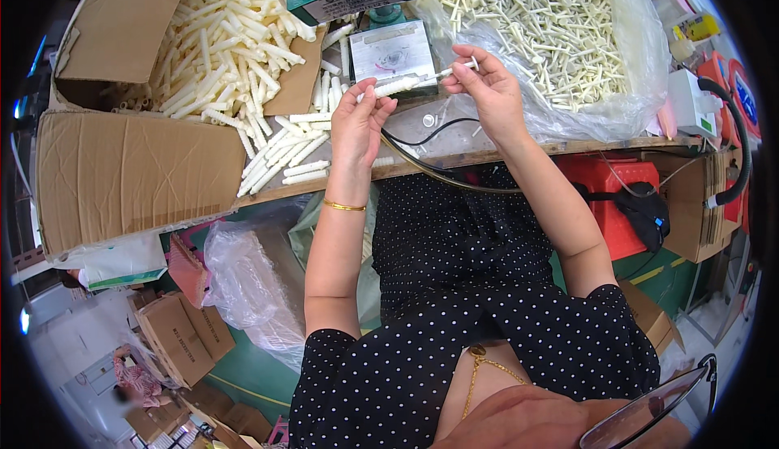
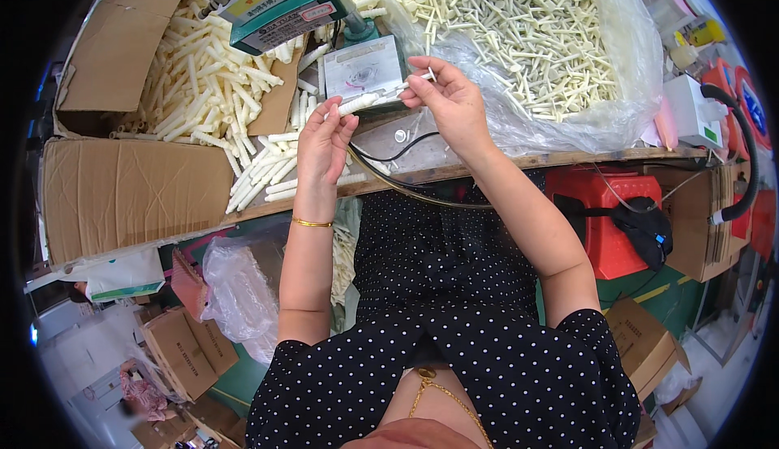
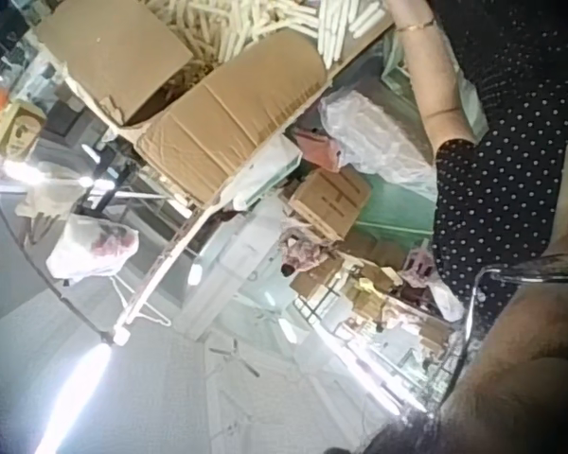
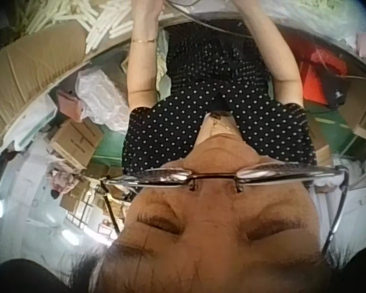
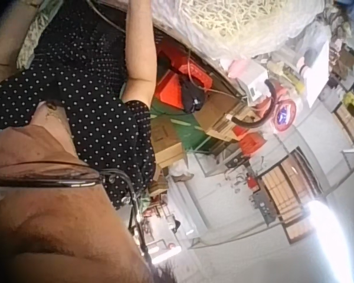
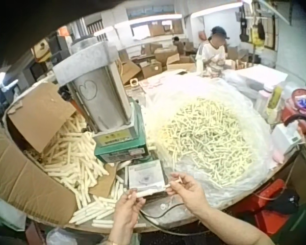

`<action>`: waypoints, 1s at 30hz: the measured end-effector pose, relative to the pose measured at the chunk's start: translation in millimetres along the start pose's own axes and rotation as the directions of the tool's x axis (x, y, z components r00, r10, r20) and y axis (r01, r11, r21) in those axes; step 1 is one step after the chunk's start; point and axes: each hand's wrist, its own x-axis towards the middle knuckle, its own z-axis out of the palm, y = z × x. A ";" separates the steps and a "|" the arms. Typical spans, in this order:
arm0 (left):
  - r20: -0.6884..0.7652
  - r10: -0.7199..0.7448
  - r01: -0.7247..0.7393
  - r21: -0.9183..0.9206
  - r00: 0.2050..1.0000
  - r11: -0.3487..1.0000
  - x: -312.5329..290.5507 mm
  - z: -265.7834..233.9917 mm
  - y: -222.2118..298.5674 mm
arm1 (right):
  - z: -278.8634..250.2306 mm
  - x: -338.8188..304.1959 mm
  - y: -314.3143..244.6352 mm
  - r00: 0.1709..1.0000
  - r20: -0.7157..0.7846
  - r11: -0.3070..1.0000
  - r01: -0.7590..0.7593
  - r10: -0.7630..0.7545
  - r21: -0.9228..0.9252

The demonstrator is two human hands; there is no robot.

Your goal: The recorder is assembling small white plastic components on a workbench in a factory environment.

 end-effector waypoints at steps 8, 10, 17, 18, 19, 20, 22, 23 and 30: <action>-0.041 -0.020 0.018 -0.040 0.999 0.999 -5.8 11.4 -2.4 | 2.1 5.8 -0.5 0.998 -0.011 0.997 -0.062 0.062 -0.053; -0.047 -0.030 0.028 -0.039 0.998 0.999 -4.1 11.3 -8.5 | 0.9 4.8 1.8 0.993 -0.031 0.993 -0.111 0.110 -0.046; 0.265 -0.004 -0.163 0.605 0.964 0.779 -9.1 25.2 -6.7 | -19.3 19.0 -21.4 0.970 0.228 0.977 -0.037 0.086 -0.210; 0.278 -0.005 -0.169 0.600 0.961 0.782 -7.0 28.7 -6.7 | -15.8 18.5 -26.0 0.972 0.220 0.976 -0.030 0.079 -0.217; 0.388 0.041 -0.335 0.732 0.921 0.594 -6.0 32.6 -6.9 | -8.3 16.0 -30.6 0.941 0.339 0.927 0.113 0.016 -0.357; 0.500 0.060 -0.486 0.796 0.864 0.362 -5.9 38.0 -6.4 | -2.3 16.0 -32.8 0.887 0.461 0.843 0.263 -0.020 -0.470; 0.432 0.037 -0.432 0.888 0.901 0.158 -3.3 53.6 0.8 | 3.9 25.8 -39.9 0.792 0.576 0.637 0.552 -0.201 -0.537; 0.390 0.239 -0.449 0.843 0.889 0.297 9.6 53.4 -2.9 | 4.7 28.5 -48.3 0.846 0.488 0.684 0.487 -0.215 -0.543; 0.175 0.491 -0.438 0.751 0.854 0.494 91.2 34.2 -27.0 | -87.4 78.4 -34.9 0.948 0.148 0.236 0.217 -0.281 -0.947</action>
